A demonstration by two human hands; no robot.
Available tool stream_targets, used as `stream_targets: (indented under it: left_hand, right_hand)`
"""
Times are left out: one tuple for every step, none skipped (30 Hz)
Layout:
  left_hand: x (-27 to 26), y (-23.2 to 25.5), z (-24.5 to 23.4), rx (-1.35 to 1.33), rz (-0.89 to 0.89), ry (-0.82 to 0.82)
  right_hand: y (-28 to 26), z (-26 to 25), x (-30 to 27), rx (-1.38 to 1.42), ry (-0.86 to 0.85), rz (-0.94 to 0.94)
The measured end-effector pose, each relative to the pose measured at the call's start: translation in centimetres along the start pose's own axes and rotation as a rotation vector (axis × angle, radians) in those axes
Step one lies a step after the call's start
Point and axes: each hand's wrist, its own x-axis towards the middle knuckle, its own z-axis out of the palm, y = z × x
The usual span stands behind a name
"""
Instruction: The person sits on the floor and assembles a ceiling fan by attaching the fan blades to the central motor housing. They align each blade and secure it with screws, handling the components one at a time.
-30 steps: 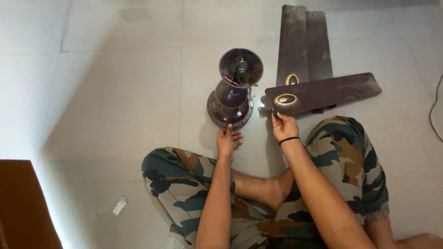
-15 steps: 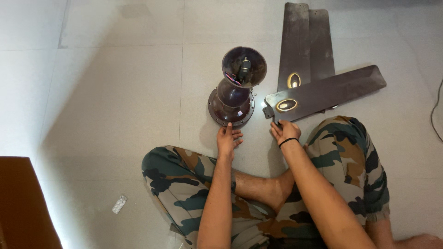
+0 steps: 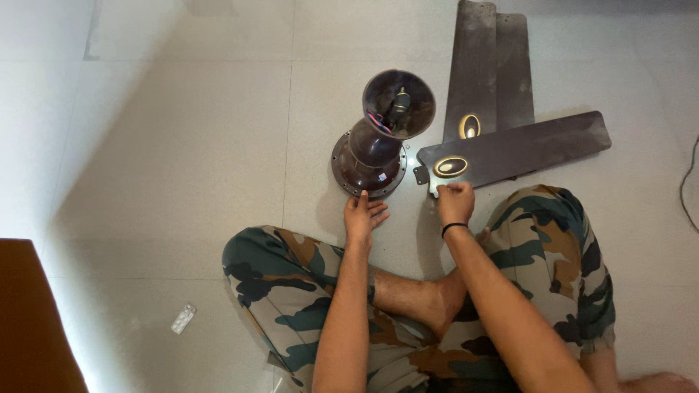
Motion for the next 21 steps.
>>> stream_targets:
  left_hand:
    - [0.2,-0.2,0.0,-0.022,0.001,-0.007]
    - [0.5,-0.2,-0.2,-0.043,0.003,-0.010]
    - [0.8,-0.4,-0.2,-0.061,0.010,-0.016]
    - [1.0,-0.6,-0.3,-0.074,0.016,-0.023]
    - [1.1,-0.9,-0.4,-0.088,0.023,-0.029]
    - [1.2,-1.3,-0.4,-0.087,0.016,-0.024]
    - [1.2,-1.6,-0.4,-0.086,0.009,-0.018]
    - [1.5,-1.6,-0.5,-0.088,0.011,-0.012]
    - [1.8,-1.6,-0.5,-0.090,0.021,-0.019]
    - [1.9,-1.7,-0.6,-0.091,0.025,-0.024]
    - [2.0,-1.9,-0.7,-0.092,0.028,-0.028]
    - [2.1,-2.0,-0.7,-0.092,0.025,-0.028]
    - [2.0,-2.1,-0.7,-0.091,0.022,-0.028]
    - [2.0,-2.0,-0.8,-0.085,0.021,-0.029]
    - [1.9,-1.9,-0.8,-0.092,0.012,-0.024]
    - [1.8,-1.8,-0.7,-0.096,0.002,-0.024]
    - [1.9,-1.6,-0.6,-0.101,-0.009,-0.024]
    - [1.8,-1.5,-0.5,-0.090,-0.003,-0.019]
    - [1.7,-1.4,-0.4,-0.079,0.004,-0.015]
    - [1.4,-1.3,-0.5,-0.069,0.008,-0.005]
    - [1.2,-1.2,-0.5,-0.051,0.018,-0.005]
  right_hand:
    - [-0.4,0.2,0.3,-0.086,0.069,-0.190]
    - [-1.0,0.4,0.8,-0.104,0.002,-0.292]
    - [-1.7,0.5,1.3,-0.121,-0.065,-0.394]
    - [-2.3,0.5,1.7,-0.136,-0.133,-0.492]
    - [-2.8,0.5,1.9,-0.219,-0.132,-0.604]
    - [-3.4,0.6,2.4,-0.302,-0.128,-0.714]
    - [-4.0,0.8,2.9,-0.386,-0.124,-0.825]
    - [-4.8,1.3,3.5,-0.404,-0.156,-0.841]
    - [-5.4,1.8,4.0,-0.423,-0.188,-0.856]
    - [-5.6,2.1,4.3,-0.445,-0.223,-0.866]
    - [-5.6,2.5,4.4,-0.486,-0.239,-0.890]
    - [-5.8,2.9,4.8,-0.523,-0.254,-0.921]
    - [-5.9,3.2,5.0,-0.562,-0.269,-0.952]
    - [-5.9,3.6,5.1,-0.564,-0.278,-0.951]
    - [-5.9,3.9,5.2,-0.566,-0.288,-0.949]
    - [-5.9,4.0,5.5,-0.571,-0.292,-0.944]
    - [-5.9,4.4,5.6,-0.576,-0.265,-0.950]
    - [-5.7,4.6,5.5,-0.585,-0.240,-0.950]
    - [-5.5,4.8,5.5,-0.594,-0.215,-0.951]
    - [-5.4,4.9,5.4,-0.601,-0.207,-0.955]
    - [-5.4,5.0,5.5,-0.607,-0.200,-0.958]
